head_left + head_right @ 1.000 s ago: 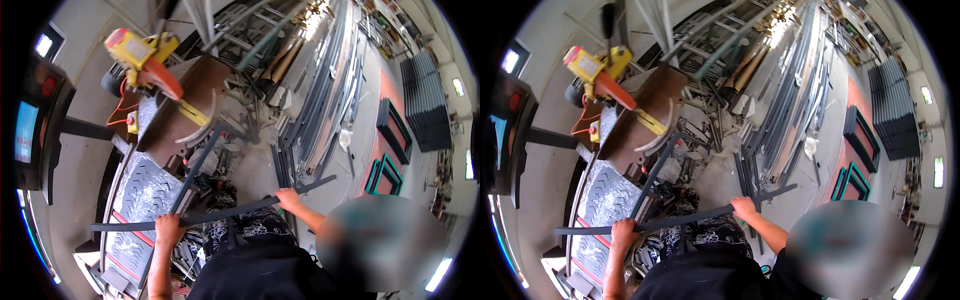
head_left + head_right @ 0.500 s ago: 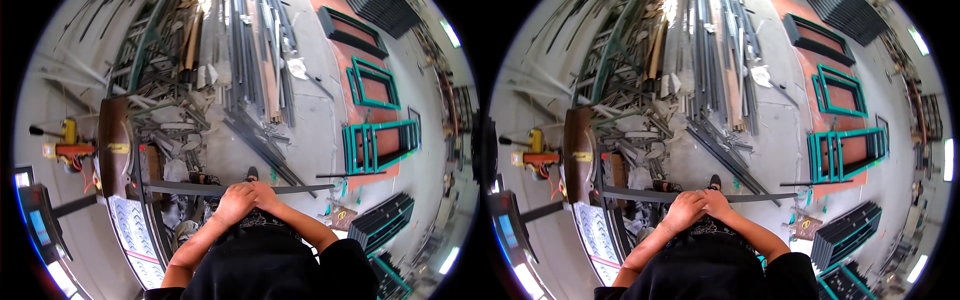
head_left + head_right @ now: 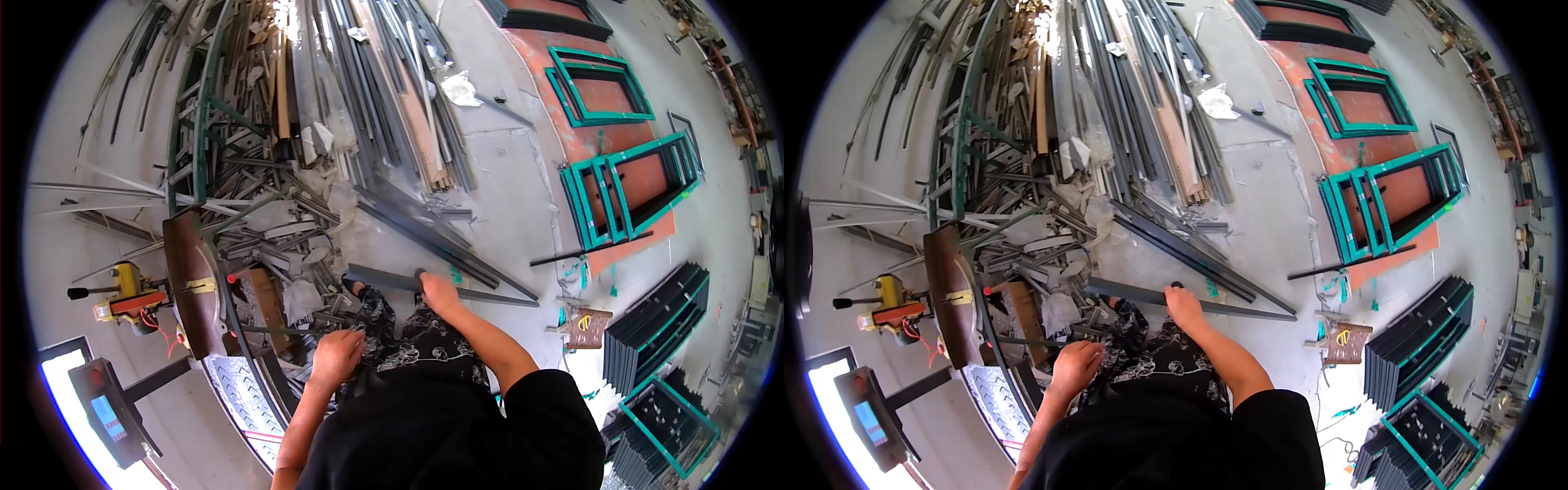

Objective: The person applies tape to metal frame sections, stacks finished frames, and uses a powered saw to cut metal profiles. They interact with a touchscreen control panel to operate the machinery before retrieving and further processing long metal components.

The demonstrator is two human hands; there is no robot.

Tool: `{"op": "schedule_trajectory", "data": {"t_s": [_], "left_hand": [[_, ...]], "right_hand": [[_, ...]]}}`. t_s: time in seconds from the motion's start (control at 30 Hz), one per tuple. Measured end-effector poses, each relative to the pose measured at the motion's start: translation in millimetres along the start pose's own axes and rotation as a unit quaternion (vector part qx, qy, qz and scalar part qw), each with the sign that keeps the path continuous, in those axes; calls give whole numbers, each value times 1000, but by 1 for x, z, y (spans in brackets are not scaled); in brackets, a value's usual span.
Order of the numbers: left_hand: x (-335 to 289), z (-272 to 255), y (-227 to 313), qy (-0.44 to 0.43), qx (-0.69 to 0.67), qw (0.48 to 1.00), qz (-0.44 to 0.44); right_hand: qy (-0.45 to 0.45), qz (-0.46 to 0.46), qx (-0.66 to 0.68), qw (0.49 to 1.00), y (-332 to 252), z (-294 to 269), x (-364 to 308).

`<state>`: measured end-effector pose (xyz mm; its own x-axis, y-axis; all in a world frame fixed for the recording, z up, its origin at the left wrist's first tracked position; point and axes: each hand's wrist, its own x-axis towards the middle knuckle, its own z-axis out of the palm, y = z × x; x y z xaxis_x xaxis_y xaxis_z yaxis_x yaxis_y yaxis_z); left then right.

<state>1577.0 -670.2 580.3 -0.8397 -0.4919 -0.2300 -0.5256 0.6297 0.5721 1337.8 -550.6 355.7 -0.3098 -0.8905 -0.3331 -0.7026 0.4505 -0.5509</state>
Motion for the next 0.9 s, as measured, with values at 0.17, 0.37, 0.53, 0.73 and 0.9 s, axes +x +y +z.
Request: {"op": "schedule_trajectory", "data": {"t_s": [0.17, 0.37, 0.53, 0.73, 0.9], "left_hand": [[-19, 4, -35, -4, -14, 997, -80], [-66, 13, -100, -46, -45, 979, -191], [-112, 27, -179, 0, -95, 937, -336], [-202, 65, -315, 196, -4, 847, -495], [-253, 64, -353, 239, 168, 664, -688]], "right_hand": [[2, 58, -106, 993, 19, 23, 49], [45, 103, -150, 982, 2, 35, 91], [-38, 66, -139, 987, -22, 49, 89], [-90, 66, -66, 992, -64, 63, 64], [-144, 101, -49, 983, -121, 46, 60]]}}
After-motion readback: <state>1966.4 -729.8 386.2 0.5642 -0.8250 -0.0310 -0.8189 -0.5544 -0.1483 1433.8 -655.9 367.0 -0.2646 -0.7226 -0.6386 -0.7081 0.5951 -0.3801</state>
